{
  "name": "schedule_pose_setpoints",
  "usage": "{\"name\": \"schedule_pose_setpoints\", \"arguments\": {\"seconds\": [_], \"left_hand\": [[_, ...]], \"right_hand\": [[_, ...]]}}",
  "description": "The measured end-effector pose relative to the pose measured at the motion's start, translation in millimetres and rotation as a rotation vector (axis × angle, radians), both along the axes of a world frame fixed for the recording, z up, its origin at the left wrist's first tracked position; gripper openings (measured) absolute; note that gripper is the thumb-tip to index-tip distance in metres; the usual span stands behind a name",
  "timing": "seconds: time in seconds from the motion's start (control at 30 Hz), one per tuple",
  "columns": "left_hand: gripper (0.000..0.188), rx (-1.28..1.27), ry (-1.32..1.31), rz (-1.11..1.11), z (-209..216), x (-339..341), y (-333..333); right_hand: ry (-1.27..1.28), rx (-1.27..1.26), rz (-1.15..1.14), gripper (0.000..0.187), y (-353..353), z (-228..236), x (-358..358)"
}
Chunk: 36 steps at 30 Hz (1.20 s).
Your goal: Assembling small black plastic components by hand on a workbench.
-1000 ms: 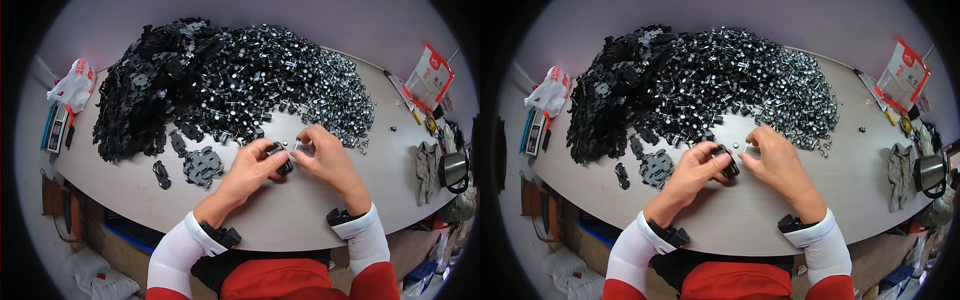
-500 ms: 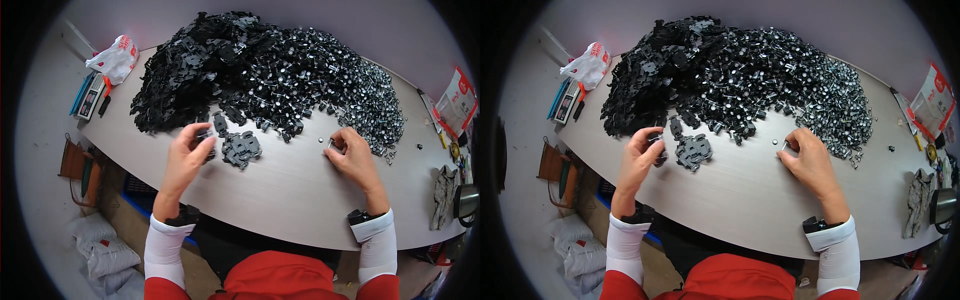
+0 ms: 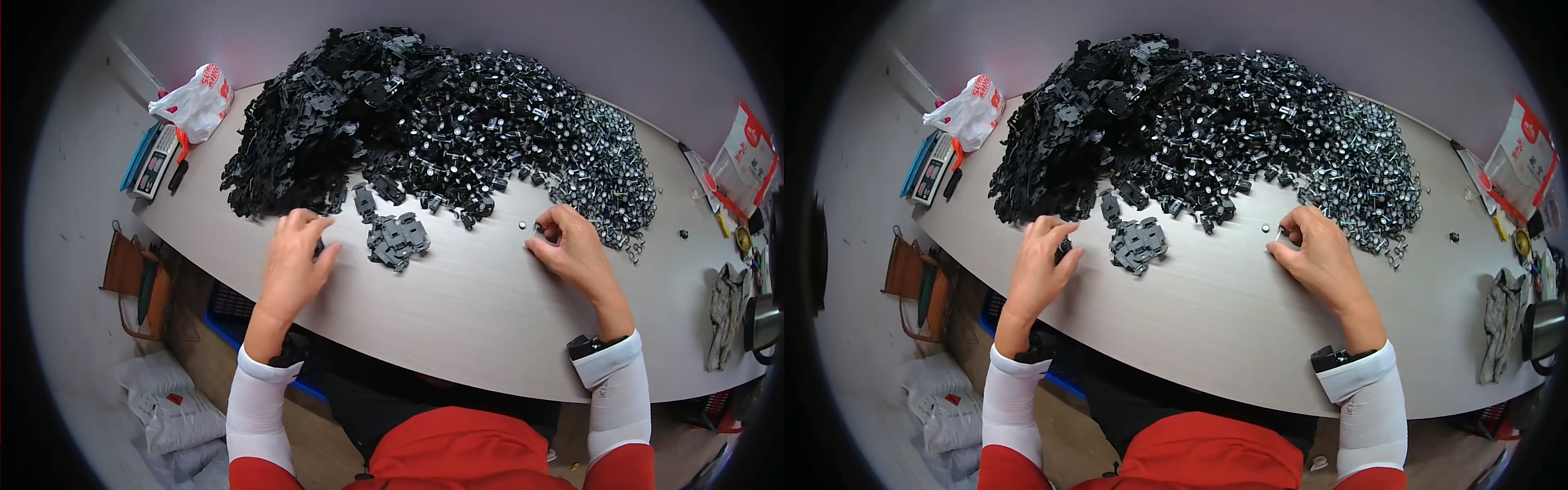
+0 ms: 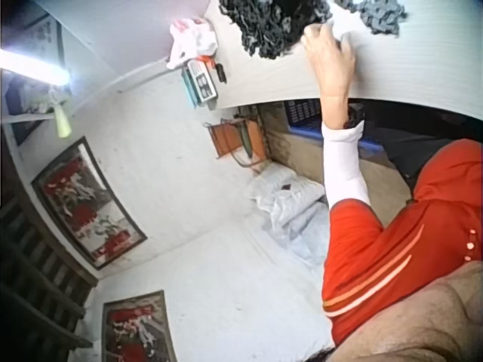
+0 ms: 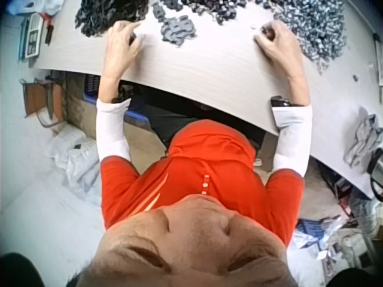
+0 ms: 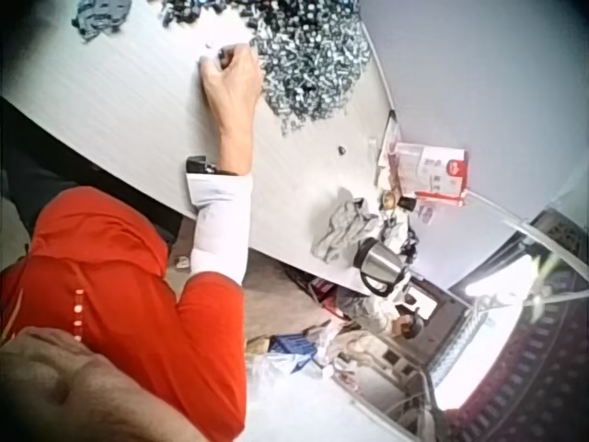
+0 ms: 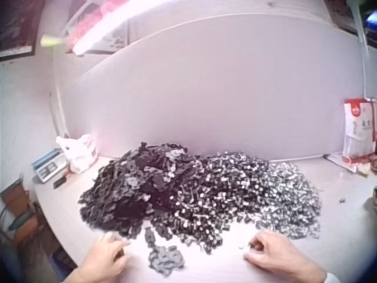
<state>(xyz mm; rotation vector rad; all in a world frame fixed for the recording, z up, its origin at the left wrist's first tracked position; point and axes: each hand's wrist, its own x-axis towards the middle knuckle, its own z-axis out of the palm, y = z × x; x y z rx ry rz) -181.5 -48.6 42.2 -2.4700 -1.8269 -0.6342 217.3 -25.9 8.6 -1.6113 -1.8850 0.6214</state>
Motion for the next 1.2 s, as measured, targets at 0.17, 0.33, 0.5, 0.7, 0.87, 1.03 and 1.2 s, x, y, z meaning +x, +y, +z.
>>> {"name": "schedule_pose_setpoints", "arguments": {"seconds": [0.17,0.33,0.5,0.7,0.87,1.03,1.2], "left_hand": [[0.04,-0.039,0.048,-0.334,4,67,13],[0.037,-0.146,0.167,-0.329,-8,85,24],[0.029,-0.089,0.112,-0.315,-11,101,30],[0.018,-0.137,-0.414,-0.291,1,133,39],[0.013,-0.656,-1.199,-0.177,-3,158,49],[0.012,-0.822,-1.363,-0.159,-13,174,52],[0.006,-0.908,-1.424,-0.159,-29,173,56]], "right_hand": [[-0.006,-0.017,-0.005,0.029,-1,2,2],[-0.015,0.001,0.016,0.03,-1,1,3],[-0.004,0.013,0.018,0.029,-1,0,4],[0.087,-0.028,0.015,0.029,-3,9,0],[0.236,0.221,0.113,0.03,-11,18,-13],[0.12,0.343,0.148,0.03,-15,15,-19],[0.085,0.342,0.145,0.032,-11,10,-17]]}}
